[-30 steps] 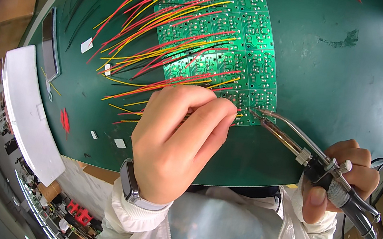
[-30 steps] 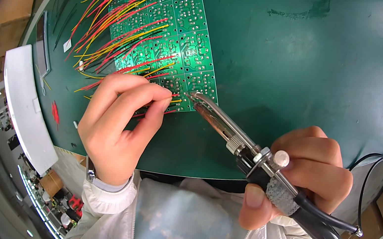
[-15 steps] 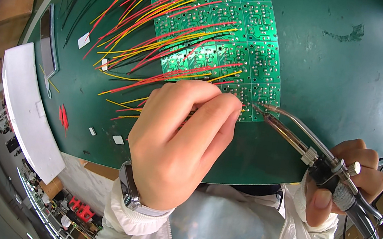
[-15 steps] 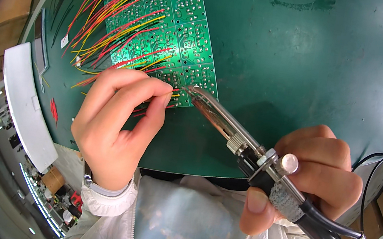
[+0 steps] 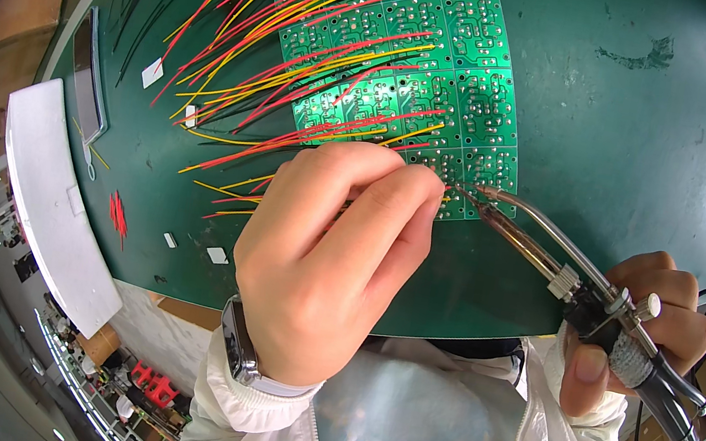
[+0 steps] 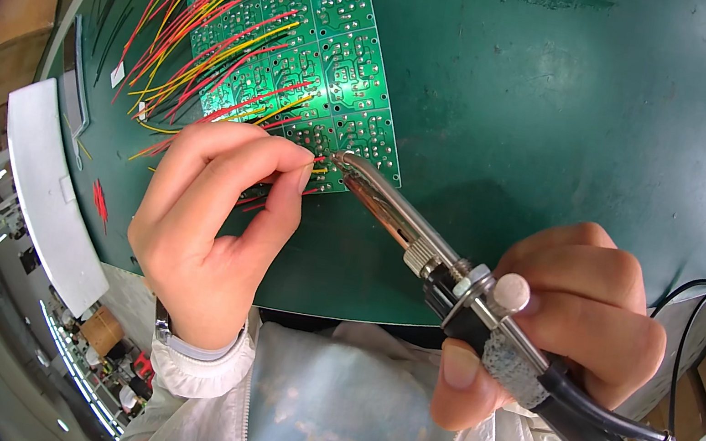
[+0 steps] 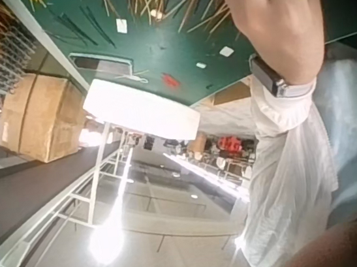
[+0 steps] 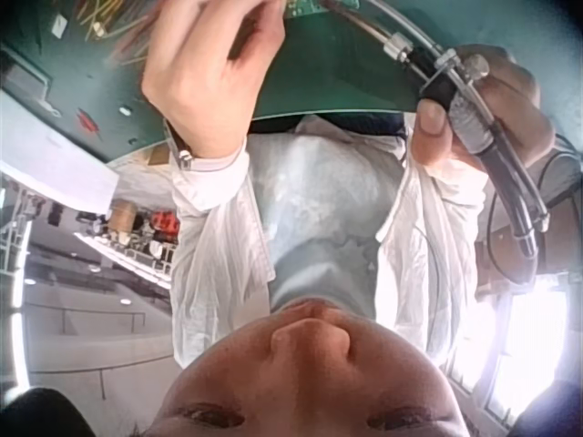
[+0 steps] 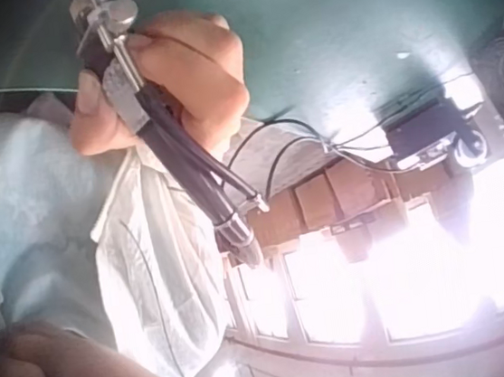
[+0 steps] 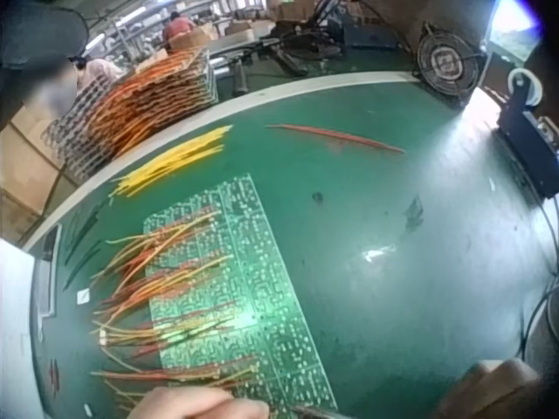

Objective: The person solders wires onto a circuit board using a soldering iron, repeatedly taking wires from the table and a box and attaching them to the board.

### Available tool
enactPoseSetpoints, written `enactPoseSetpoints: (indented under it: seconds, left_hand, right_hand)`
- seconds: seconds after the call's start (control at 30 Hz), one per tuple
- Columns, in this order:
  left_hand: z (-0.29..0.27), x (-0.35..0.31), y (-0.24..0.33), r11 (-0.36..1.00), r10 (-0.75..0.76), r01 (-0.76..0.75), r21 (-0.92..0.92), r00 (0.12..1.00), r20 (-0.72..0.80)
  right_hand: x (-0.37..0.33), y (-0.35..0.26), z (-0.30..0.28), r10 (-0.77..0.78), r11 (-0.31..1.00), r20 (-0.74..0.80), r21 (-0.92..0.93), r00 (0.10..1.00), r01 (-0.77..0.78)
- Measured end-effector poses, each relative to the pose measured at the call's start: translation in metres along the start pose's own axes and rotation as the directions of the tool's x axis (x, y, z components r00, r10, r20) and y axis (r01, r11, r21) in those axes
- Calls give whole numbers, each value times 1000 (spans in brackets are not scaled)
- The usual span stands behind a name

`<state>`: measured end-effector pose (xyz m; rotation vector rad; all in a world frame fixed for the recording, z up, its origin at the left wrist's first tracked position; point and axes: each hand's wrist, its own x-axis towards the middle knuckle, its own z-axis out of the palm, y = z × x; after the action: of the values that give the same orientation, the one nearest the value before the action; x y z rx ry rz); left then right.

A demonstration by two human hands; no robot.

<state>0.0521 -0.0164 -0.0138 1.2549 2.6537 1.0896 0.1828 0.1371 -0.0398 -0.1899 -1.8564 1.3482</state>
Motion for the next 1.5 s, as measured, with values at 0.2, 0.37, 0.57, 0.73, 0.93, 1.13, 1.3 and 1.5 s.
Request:
enactPoseSetpoints:
  seconds: [0.2,0.37,0.57,0.73,0.93,1.13,1.3,1.5]
  left_hand:
    - [1,1,1,1000,-8,8,8,1000,5]
    - [0,0,2,1000,-14,14,15,1000,4]
    - [2,-2,-1,999,25,-24,30,1000,-10]
    - [2,-2,1,1000,-4,4,15,1000,-5]
    - [1,-1,4,1000,-24,23,12,1000,7]
    - [2,-1,5,999,-36,36,0,999,3]
    - [1,-1,5,1000,-22,22,16,1000,0]
    - [1,0,6,999,-33,33,24,999,1]
  right_hand:
    - [7,-2,-1,-6,1000,81,10,997,5]
    - [7,-7,0,-18,1000,147,-11,989,20]
    - [7,-8,0,-5,1000,149,-27,989,9]
    - [7,-8,2,-27,999,138,-34,990,32]
    - [6,-8,2,-50,996,130,-63,990,58]
    - [6,-10,0,-44,996,135,-74,990,55]
    - [5,-11,0,-33,995,123,-89,992,44]
    - [2,-9,-3,-56,997,107,-45,993,62]
